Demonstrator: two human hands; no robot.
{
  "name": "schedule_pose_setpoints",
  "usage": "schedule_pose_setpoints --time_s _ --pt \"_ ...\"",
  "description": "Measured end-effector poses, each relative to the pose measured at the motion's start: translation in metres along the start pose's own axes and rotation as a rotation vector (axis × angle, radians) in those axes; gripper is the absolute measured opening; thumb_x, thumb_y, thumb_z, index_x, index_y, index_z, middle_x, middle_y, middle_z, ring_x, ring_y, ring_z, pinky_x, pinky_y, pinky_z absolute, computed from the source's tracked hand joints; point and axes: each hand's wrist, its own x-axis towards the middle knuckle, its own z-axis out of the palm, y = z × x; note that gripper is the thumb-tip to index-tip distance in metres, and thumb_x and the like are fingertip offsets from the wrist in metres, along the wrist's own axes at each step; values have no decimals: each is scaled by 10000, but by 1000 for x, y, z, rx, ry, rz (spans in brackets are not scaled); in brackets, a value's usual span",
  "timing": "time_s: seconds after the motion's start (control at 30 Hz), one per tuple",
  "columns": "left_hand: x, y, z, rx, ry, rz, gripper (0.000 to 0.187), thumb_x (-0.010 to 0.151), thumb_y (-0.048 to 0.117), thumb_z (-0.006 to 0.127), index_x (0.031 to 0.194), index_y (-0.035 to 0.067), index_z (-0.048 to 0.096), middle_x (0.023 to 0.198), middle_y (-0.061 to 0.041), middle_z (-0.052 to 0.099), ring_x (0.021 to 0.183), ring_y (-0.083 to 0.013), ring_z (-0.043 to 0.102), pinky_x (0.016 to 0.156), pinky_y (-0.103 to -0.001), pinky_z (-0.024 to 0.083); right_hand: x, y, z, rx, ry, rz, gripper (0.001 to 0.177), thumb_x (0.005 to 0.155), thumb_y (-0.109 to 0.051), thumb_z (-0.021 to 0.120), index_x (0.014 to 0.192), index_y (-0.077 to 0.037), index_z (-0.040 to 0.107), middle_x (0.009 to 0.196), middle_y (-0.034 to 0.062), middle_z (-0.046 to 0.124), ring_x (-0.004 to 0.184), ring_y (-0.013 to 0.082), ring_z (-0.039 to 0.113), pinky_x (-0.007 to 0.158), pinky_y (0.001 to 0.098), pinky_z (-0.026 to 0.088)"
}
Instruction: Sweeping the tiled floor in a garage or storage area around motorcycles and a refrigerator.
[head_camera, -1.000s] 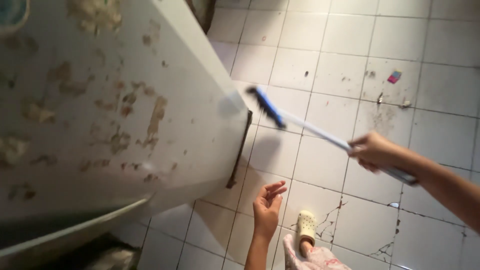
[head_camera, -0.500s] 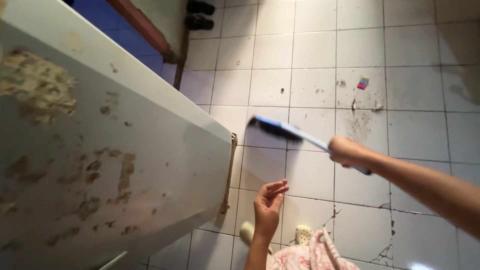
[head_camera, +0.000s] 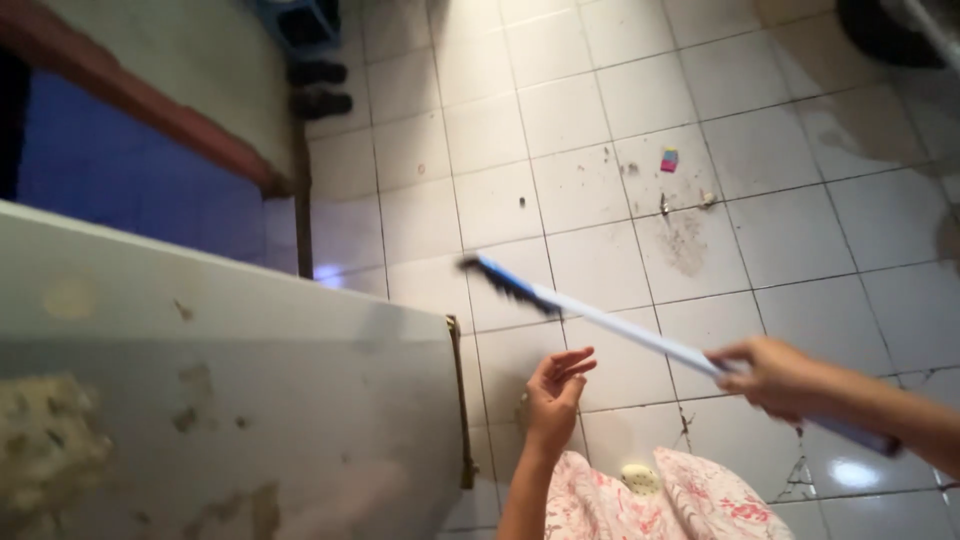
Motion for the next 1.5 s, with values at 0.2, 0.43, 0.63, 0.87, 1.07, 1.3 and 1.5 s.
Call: schedule_pose_setpoints --time_s 0.2,0.43,0.63,0.87,1.07,1.3,1.5 --pt "48 37 -24 43 -206 14 318 914 -108 531 1195 -7 641 1275 -142 706 1178 -231 695 1040 -332 539 39 16 30 -94 26 143 446 942 -141 732 1381 -150 656 646 110 666 443 214 634 395 379 511" --pt "89 43 -36 286 -266 -97 329 902 -73 520 1183 24 661 1251 -103 724 1168 -216 706 995 -340 565 119 -51 31 -144 416 -156 192 877 -89 678 1040 -24 758 742 142 722 556 208 659 525 372 522" --pt "88 52 1 787 -369 65 520 812 -19 612 1323 63 566 1376 -147 622 1284 -318 591 1053 -415 484 41 -86 46 738 389 -26 526 888 -116 700 1395 -43 586 686 141 656 483 214 577 421 358 462" --pt "41 20 102 970 -726 500 700 754 62 740 1406 58 485 1511 -196 466 1454 -390 366 1166 -516 270 -63 -7 103 1151 428 34 581 899 -134 713 1437 4 540 694 139 644 477 180 546 396 319 423" --pt "-34 -75 158 892 -1082 493 341 810 63 711 1142 110 656 1398 -120 610 1468 -386 405 1168 -547 302 -140 88 170 1455 471 126 422 929 -157 648 1307 31 636 694 99 584 490 162 524 401 302 425" --pt "-100 -153 231 601 -1408 516 232 840 -31 606 1037 88 638 1197 -126 682 1295 -399 589 1119 -478 494 -205 133 164 1437 458 477 205 990 -164 593 1012 41 602 717 94 550 546 197 529 431 349 428" --pt "-15 -193 229 477 -1617 241 316 769 137 706 1062 57 621 1088 -175 652 1082 -418 626 922 -461 522 -80 123 139 1504 532 494 193 901 -58 617 895 134 626 654 182 623 501 264 620 437 395 492"
